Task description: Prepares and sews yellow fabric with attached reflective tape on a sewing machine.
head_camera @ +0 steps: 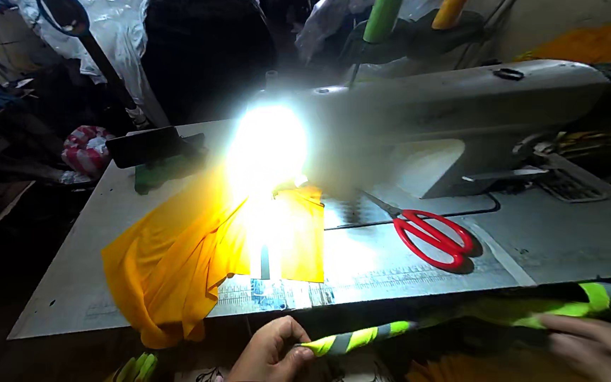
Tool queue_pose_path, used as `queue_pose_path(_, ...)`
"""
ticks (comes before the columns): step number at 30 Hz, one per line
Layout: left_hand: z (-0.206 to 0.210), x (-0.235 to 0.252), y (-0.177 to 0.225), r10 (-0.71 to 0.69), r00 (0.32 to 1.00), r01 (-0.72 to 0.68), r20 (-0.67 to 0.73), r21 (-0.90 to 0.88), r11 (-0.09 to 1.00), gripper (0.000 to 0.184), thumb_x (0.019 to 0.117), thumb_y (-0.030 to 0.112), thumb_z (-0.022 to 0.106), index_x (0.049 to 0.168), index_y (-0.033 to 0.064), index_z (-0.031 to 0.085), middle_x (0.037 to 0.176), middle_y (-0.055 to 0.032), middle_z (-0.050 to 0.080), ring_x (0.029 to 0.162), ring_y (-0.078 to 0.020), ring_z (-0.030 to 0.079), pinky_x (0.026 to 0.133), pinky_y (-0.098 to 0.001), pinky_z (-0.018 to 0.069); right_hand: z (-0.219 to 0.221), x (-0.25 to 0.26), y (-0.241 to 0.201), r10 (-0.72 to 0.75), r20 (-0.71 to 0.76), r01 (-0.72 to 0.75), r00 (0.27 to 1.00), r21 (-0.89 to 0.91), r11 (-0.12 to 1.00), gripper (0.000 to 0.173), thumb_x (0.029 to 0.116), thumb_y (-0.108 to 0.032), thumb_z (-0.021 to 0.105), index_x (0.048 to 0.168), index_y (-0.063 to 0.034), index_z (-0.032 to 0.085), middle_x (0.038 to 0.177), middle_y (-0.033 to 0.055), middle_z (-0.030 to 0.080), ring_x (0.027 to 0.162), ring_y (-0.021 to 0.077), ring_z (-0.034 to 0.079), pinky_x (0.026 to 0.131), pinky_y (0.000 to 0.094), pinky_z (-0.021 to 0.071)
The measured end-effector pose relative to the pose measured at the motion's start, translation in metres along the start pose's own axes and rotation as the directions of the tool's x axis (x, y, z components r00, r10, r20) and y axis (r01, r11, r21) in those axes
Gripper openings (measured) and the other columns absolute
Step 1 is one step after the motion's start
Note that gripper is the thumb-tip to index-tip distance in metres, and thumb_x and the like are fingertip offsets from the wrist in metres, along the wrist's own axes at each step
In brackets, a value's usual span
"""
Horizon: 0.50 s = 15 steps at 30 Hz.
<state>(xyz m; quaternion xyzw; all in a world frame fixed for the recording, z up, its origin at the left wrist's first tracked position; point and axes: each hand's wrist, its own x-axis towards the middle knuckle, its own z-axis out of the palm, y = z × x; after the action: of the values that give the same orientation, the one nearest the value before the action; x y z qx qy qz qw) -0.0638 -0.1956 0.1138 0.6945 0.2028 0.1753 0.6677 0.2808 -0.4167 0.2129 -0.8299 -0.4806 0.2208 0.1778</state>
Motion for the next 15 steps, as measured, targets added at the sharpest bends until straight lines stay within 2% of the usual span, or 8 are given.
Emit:
queue_pose_path(2,0.001,0.006,0.016,0.020,0.998,-0.022,0.064,0.028,0.999,0.018,0.1042,0.012,0.056,0.102,-0.0035,0.065,0.088,-0.0068,0.066,0.072,-0.0062,0.062,0.067,-0.0229,0.0542,0.047,0.011,-0.025,-0.270,-0.022,0.268,0.963,0.221,0.938,0.035,0.1084,-0.018,0.049,0.127,0.0067,0.066,0.119,0.0262,0.069,0.108,0.0353,0.069,0.099,0.0507,0.0550)
queue_pose_path(4,0.003,0.012,0.031,0.022,0.992,-0.025,0.122,0.023,0.999,0.021,0.1056,0.012,0.053,0.103,-0.0043,0.065,0.087,-0.0053,0.066,0.071,-0.0033,0.061,0.065,-0.0202,0.0527,0.089,0.024,-0.058,-0.436,-0.006,0.401,0.900,0.407,0.821,0.035,0.1087,-0.016,0.046,0.129,0.0030,0.067,0.124,0.0194,0.070,0.118,0.0274,0.067,0.105,0.0449,0.0521)
queue_pose_path(7,-0.001,0.016,0.041,-0.018,0.984,0.029,0.175,-0.057,0.998,0.021,0.1068,0.012,0.050,0.102,-0.0023,0.064,0.080,0.0001,0.063,0.066,-0.0007,0.058,0.062,-0.0185,0.0503,0.124,0.042,-0.085,-0.549,0.034,0.434,0.835,0.573,0.695,0.035,0.1085,-0.015,0.046,0.132,0.0004,0.066,0.128,0.0154,0.069,0.124,0.0214,0.064,0.109,0.0394,0.0484)
queue_pose_path(9,-0.005,0.015,0.038,-0.086,0.983,0.112,0.162,-0.159,0.981,0.020,0.1071,0.013,0.048,0.101,0.0033,0.063,0.077,0.0060,0.060,0.060,0.0023,0.052,0.055,-0.0160,0.0455,0.129,0.048,-0.094,-0.550,0.054,0.386,0.833,0.656,0.649,0.026,0.1053,-0.014,0.054,0.113,0.0021,0.072,0.106,0.0123,0.070,0.103,0.0142,0.065,0.093,0.0298,0.0522)
queue_pose_path(11,-0.009,0.013,0.032,-0.156,0.979,0.168,0.128,-0.086,0.982,0.020,0.1074,0.015,0.047,0.113,0.0064,0.064,0.081,0.0041,0.062,0.060,-0.0002,0.052,0.053,-0.0182,0.0450,0.129,0.050,-0.098,-0.526,0.066,0.355,0.848,0.666,0.656,0.021,0.1020,-0.016,0.061,0.101,0.0027,0.071,0.095,0.0101,0.066,0.093,0.0101,0.063,0.085,0.0244,0.0523)
queue_pose_path(12,-0.008,0.012,0.030,-0.168,0.981,0.161,0.098,0.070,0.984,0.025,0.1070,0.017,0.048,0.125,0.0082,0.063,0.087,0.0012,0.064,0.066,-0.0036,0.056,0.059,-0.0224,0.0484,0.129,0.050,-0.100,-0.501,0.062,0.348,0.863,0.645,0.680,0.021,0.1003,-0.017,0.064,0.098,0.0027,0.071,0.093,0.0107,0.066,0.091,0.0110,0.063,0.083,0.0249,0.0524)
queue_pose_path(13,-0.005,0.011,0.028,-0.148,0.986,0.127,0.072,0.235,0.964,0.031,0.1067,0.020,0.049,0.133,0.0094,0.062,0.098,-0.0030,0.069,0.081,-0.0093,0.063,0.074,-0.0309,0.0536,0.130,0.049,-0.103,-0.472,0.055,0.340,0.880,0.620,0.707,0.020,0.0985,-0.017,0.067,0.097,0.0027,0.071,0.092,0.0117,0.066,0.090,0.0128,0.063,0.081,0.0264,0.0527)
queue_pose_path(15,0.007,0.010,0.018,0.001,0.997,-0.027,0.078,0.332,0.943,0.032,0.1071,0.020,0.050,0.130,0.0058,0.066,0.120,-0.0118,0.069,0.114,-0.0223,0.064,0.099,-0.0467,0.0511,0.131,0.046,-0.108,-0.413,0.054,0.307,0.909,0.584,0.752,0.019,0.0960,-0.017,0.070,0.095,0.0025,0.070,0.092,0.0124,0.065,0.087,0.0144,0.063,0.078,0.0272,0.0525)
